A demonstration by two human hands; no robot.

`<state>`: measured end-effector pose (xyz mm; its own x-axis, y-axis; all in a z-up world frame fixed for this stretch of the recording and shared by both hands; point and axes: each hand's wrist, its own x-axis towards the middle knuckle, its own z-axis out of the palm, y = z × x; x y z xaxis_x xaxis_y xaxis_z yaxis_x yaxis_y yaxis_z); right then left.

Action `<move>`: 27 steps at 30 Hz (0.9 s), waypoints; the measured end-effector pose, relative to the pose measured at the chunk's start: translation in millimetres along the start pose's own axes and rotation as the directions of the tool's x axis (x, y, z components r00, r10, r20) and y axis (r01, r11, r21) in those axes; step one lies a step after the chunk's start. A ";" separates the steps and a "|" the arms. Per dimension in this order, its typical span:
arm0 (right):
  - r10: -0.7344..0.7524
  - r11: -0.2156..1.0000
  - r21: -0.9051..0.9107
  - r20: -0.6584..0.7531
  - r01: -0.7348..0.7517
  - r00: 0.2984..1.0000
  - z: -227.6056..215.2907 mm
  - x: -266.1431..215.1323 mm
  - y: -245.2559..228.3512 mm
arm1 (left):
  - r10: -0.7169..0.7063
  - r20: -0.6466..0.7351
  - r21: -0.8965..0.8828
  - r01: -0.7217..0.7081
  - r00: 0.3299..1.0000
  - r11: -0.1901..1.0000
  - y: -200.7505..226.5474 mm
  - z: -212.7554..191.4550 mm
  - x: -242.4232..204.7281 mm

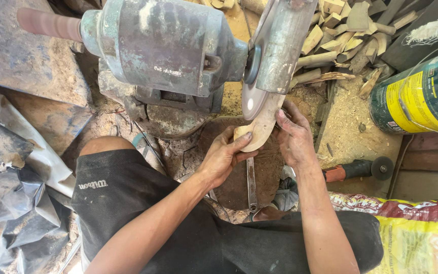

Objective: The person holds a small wooden piece against a rotating grinding wheel, rotating and repositioning the wood to smooth its edges and surfaces. The person repeatedly adjusts the angle and pressure while grinding different sides of the piece.

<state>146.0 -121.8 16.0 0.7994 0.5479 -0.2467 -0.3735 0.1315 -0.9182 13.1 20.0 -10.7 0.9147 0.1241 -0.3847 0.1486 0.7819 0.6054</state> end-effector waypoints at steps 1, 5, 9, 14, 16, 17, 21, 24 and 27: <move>0.005 1.000 0.017 -0.003 -0.005 1.000 0.2 0.3 0.3 | -0.002 0.011 -0.005 0.002 1.000 1.000 -0.1 -0.6 0.2; 0.001 0.998 0.064 0.011 -0.002 1.000 -0.5 2.8 0.3 | -0.014 0.053 -0.073 0.017 0.999 0.997 -1.5 -2.9 6.0; 0.003 0.998 0.067 0.017 -0.005 1.000 -0.9 5.7 -1.6 | -0.027 0.076 -0.139 0.037 0.997 0.990 -1.8 -5.4 11.4; 0.005 0.998 0.063 0.030 -0.007 1.000 2.5 8.4 -1.9 | -0.012 0.097 -0.166 0.028 0.995 0.986 -1.7 -7.0 12.6; 0.005 0.999 0.054 0.026 -0.006 1.000 3.8 9.0 -2.1 | -0.013 0.091 -0.159 0.027 0.996 0.987 -1.3 -6.8 13.0; 0.006 0.999 0.050 0.022 -0.007 1.000 4.4 9.3 -2.2 | -0.014 0.083 -0.152 0.026 0.996 0.988 -1.0 -6.9 13.3; 0.010 1.000 0.029 0.015 -0.011 1.000 5.0 10.9 -1.2 | -0.013 0.077 -0.154 0.024 0.997 0.988 -0.5 -7.4 14.5; -0.021 0.997 0.074 0.059 0.016 0.998 4.4 12.7 0.0 | -0.001 0.101 -0.176 0.019 0.995 0.984 -0.3 -8.2 15.7; -0.018 0.998 0.062 0.040 0.015 0.999 5.8 15.1 1.0 | 0.006 0.108 -0.197 0.016 0.994 0.980 -0.7 -7.8 16.3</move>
<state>155.0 -108.7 13.1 0.7863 0.5781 -0.2179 -0.3900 0.1908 -0.9008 25.0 26.2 -22.9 0.9507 0.0620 -0.3037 0.0860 0.8887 0.4503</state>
